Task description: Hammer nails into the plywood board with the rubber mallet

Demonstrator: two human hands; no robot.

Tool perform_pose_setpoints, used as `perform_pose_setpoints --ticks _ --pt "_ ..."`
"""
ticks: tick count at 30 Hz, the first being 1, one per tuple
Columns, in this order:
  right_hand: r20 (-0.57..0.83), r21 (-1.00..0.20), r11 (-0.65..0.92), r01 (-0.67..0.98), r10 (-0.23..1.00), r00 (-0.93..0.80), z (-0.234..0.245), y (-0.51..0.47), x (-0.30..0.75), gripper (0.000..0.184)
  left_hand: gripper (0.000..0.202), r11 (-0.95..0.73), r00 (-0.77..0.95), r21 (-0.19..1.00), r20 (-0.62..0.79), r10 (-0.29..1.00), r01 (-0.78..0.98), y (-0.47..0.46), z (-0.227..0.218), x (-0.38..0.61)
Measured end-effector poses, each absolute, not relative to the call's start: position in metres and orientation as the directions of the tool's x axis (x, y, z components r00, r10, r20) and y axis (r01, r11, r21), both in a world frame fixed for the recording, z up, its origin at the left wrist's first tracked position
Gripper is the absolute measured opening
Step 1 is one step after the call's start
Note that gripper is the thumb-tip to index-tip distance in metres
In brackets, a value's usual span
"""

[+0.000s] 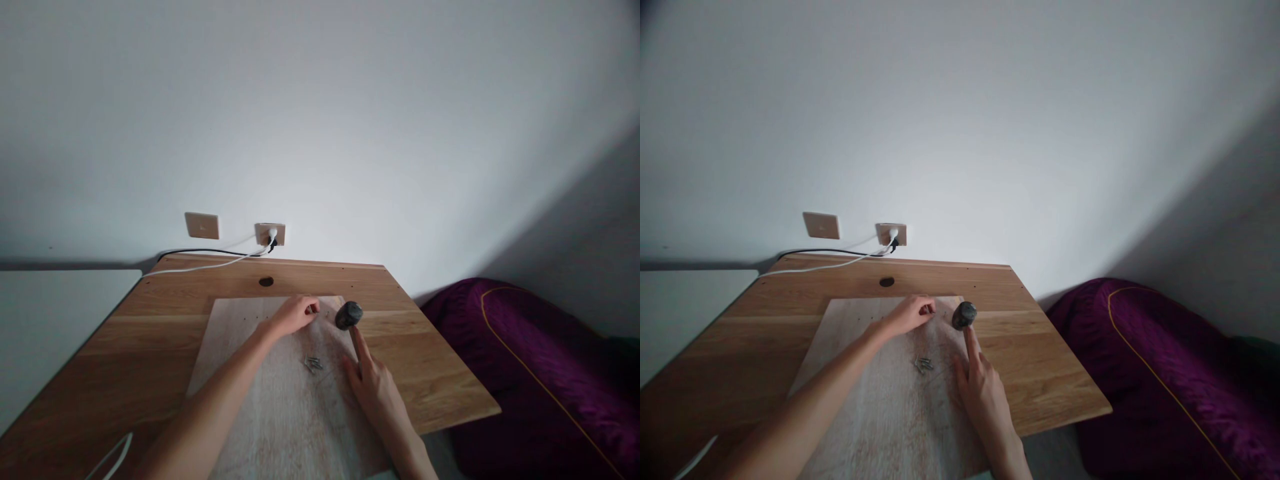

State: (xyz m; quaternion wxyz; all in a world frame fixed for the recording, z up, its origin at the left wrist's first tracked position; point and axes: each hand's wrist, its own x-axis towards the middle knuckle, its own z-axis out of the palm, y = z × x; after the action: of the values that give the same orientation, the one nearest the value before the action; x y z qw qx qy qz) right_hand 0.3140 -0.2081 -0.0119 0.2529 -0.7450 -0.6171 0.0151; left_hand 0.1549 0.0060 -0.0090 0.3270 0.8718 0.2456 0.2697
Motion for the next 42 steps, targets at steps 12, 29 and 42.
perform_pose_setpoints --ticks 12,29,42 --pt "0.251 -0.405 -0.14 0.903 0.933 0.258 -0.01 -0.206 0.314 0.062 0.019 -0.654 0.644 0.714 0.381 0.664 0.251 0.003 -0.019 0.151" --pt "0.2 -0.459 -0.128 0.879 0.949 0.243 -0.003 -0.207 0.319 0.064 0.008 -0.696 0.664 0.661 0.39 0.638 0.281 0.007 -0.024 0.151" --pt "0.283 -0.488 -0.043 0.872 0.937 0.205 0.038 -0.174 0.297 0.06 0.014 -0.643 0.684 0.696 0.299 0.665 0.321 0.012 -0.025 0.152"
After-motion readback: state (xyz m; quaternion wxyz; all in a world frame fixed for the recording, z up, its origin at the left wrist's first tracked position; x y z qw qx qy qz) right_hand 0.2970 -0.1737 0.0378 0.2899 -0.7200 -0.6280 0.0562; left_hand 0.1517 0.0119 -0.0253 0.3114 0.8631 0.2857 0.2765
